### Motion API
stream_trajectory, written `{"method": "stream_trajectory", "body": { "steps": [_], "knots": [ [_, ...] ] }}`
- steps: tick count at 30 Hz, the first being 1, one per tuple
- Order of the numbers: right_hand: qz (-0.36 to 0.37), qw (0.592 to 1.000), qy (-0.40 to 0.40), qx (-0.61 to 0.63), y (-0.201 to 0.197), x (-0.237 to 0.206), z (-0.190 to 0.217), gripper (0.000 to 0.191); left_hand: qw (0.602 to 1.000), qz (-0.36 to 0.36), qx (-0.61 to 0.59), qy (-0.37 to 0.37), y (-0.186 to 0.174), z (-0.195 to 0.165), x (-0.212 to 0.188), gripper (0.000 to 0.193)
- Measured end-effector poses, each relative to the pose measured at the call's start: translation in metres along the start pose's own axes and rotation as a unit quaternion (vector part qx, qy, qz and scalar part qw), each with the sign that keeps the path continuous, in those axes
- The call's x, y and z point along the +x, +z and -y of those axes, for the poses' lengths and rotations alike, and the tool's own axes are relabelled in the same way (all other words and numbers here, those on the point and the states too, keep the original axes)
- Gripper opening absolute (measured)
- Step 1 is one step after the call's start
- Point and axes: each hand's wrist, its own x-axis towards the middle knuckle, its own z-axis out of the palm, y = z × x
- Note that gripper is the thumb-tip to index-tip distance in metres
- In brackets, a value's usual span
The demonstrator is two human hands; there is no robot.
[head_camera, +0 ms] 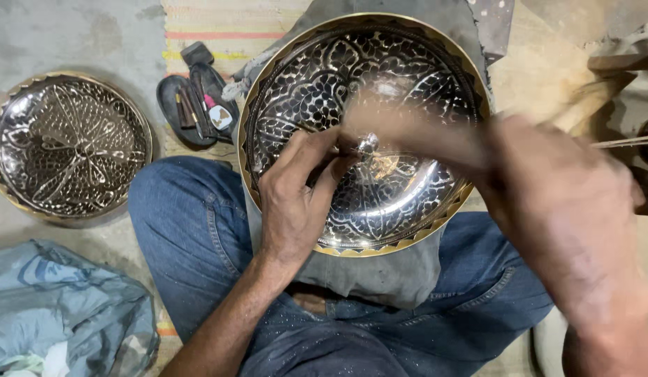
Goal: The person sits on the floor and uses a small hammer and chisel to emboss a decorative pattern into a large metal plate. They repeatedly strike the chisel to create a textured design across the surface.
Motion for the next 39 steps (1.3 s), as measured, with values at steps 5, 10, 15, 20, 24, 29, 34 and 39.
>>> {"method": "stream_trajectory", "body": {
  "steps": [5, 10, 15, 20, 24, 29, 34, 39],
  "knots": [
    [-0.047, 0.981, 0.024, 0.185, 0.004, -0.011, -0.004, 0.037, 1.000, 0.007, -0.021, -0.017, -0.003, -0.004, 0.002, 0.030],
    [-0.041, 0.997, -0.031, 0.059, 0.009, -0.006, -0.004, 0.026, 1.000, 0.005, 0.004, -0.010, 0.001, -0.001, 0.003, 0.031],
    [-0.033, 0.997, -0.074, -0.014, 0.006, -0.006, -0.005, 0.035, 1.000, 0.016, -0.004, -0.019, 0.001, 0.002, -0.002, 0.031],
    [-0.015, 0.997, -0.005, 0.079, 0.007, -0.005, -0.006, 0.042, 1.000, 0.017, -0.013, -0.011, 0.000, 0.002, 0.000, 0.031],
    [-0.033, 0.997, -0.042, 0.055, 0.006, -0.006, -0.005, 0.033, 0.999, 0.023, -0.010, -0.022, -0.001, -0.001, 0.001, 0.031],
    [-0.039, 0.995, -0.026, 0.090, 0.005, -0.005, -0.004, 0.033, 1.000, 0.020, -0.006, -0.017, -0.002, -0.002, 0.002, 0.031],
    [-0.033, 0.983, 0.045, 0.173, 0.004, -0.005, -0.003, 0.037, 0.999, 0.030, -0.038, -0.024, -0.001, -0.003, 0.000, 0.031],
    [-0.049, 0.996, -0.021, 0.072, 0.003, -0.007, -0.004, 0.034, 0.999, 0.035, -0.005, -0.041, -0.002, -0.004, 0.001, 0.033]
  ]
}}
